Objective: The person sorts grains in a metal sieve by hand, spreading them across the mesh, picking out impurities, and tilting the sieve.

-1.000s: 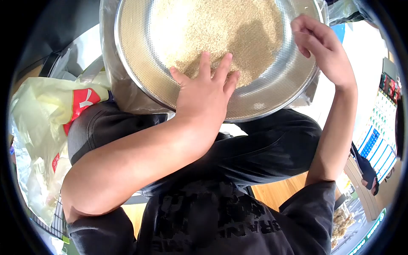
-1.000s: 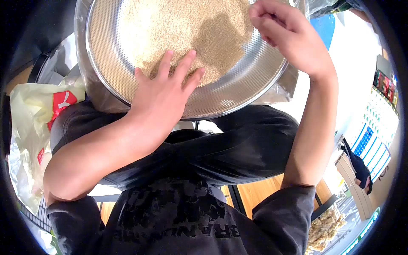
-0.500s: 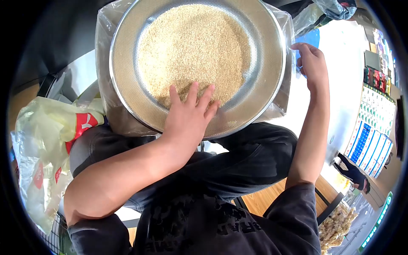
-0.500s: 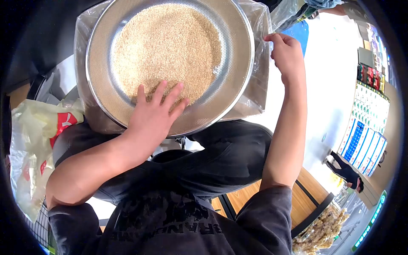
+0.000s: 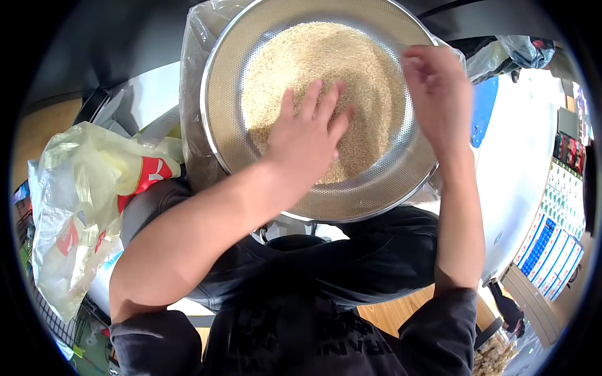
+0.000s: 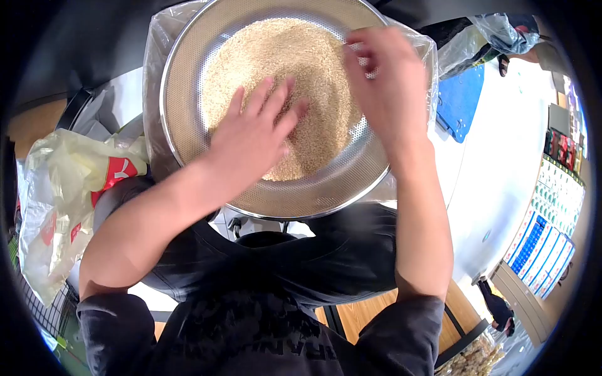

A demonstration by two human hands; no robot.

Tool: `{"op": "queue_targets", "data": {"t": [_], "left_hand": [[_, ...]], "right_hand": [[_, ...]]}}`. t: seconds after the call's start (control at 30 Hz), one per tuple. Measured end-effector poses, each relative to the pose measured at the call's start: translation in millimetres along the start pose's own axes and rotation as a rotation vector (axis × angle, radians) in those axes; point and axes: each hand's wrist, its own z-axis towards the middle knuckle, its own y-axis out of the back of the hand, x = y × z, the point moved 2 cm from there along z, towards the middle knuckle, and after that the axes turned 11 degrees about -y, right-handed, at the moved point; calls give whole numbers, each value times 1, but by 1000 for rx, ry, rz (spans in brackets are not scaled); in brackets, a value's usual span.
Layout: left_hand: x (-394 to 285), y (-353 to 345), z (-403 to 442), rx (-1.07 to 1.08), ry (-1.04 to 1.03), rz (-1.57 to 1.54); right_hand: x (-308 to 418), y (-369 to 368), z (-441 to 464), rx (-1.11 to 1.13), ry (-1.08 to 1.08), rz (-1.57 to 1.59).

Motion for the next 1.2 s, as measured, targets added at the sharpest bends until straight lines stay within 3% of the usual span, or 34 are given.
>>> {"op": "queue_targets", "data": {"t": [0.07,0.13,0.27,0.37,0.43,0.87,1.03,1.2], "left_hand": [[15,-2,6,-143,98,-11],[29,-7,13,-183,113,-41],[39,-7,16,-235,148,-116],[38,-6,17,-227,129,-81],[36,-6,15,-230,136,-89],[28,-1,11,-125,184,-147],[27,1,11,-113,189,-150],[26,0,11,-112,187,-138]], "right_hand": [[-2,-26,4,101,22,-18],[-8,-50,7,53,325,-199],[-13,-78,27,49,375,-259],[-11,-88,46,93,292,-264],[-10,-93,57,161,83,-243],[-18,-105,64,195,53,-207],[-22,-111,64,53,138,-199],[-21,-110,65,141,73,-222]]}}
